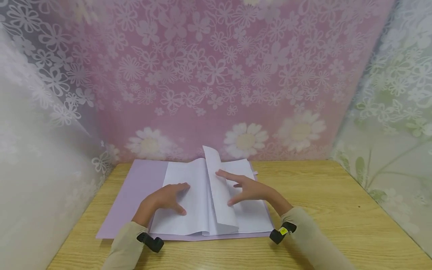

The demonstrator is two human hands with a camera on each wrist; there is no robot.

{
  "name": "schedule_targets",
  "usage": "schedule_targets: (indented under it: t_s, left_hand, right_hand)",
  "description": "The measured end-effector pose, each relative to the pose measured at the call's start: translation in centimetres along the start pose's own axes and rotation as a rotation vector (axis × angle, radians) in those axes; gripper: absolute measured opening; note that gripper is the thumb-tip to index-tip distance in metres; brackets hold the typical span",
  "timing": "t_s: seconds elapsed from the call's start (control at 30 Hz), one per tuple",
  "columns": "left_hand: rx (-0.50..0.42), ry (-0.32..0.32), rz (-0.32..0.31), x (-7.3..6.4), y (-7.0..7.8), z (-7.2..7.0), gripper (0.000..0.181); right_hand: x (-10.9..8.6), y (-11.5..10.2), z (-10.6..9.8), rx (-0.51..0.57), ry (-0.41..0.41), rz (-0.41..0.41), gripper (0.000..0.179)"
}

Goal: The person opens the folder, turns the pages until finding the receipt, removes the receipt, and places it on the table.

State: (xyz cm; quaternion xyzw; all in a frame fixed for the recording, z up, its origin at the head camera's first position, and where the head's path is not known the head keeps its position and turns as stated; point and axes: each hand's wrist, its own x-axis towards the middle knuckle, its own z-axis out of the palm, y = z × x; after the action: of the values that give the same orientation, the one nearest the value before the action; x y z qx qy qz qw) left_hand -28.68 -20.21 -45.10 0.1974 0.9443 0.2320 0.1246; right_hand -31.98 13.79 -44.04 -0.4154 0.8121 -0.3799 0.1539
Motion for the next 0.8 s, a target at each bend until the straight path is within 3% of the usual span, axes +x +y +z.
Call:
schedule_targets:
  t_s: [0.37, 0.57, 0.8]
  left_hand:
    - [-0.074, 0.142, 0.046, 0.6, 0.2, -0.7, 0.071]
    - [-0.124, 0.192, 0.027, 0.4, 1.0, -0.7, 0.087]
    - [-0.076, 0.148, 0.090, 0.3, 2.7, -0.2, 0.100]
  right_hand:
    - [0.7, -0.8, 0.5, -0.115, -0.002, 0.073, 0.098]
    - [1.1, -0.8, 1.3, -0.119, -0.010, 0.099, 0.098]
    - [1.5, -1.3, 2.0, -0.131, 0.018, 0.086, 0.095]
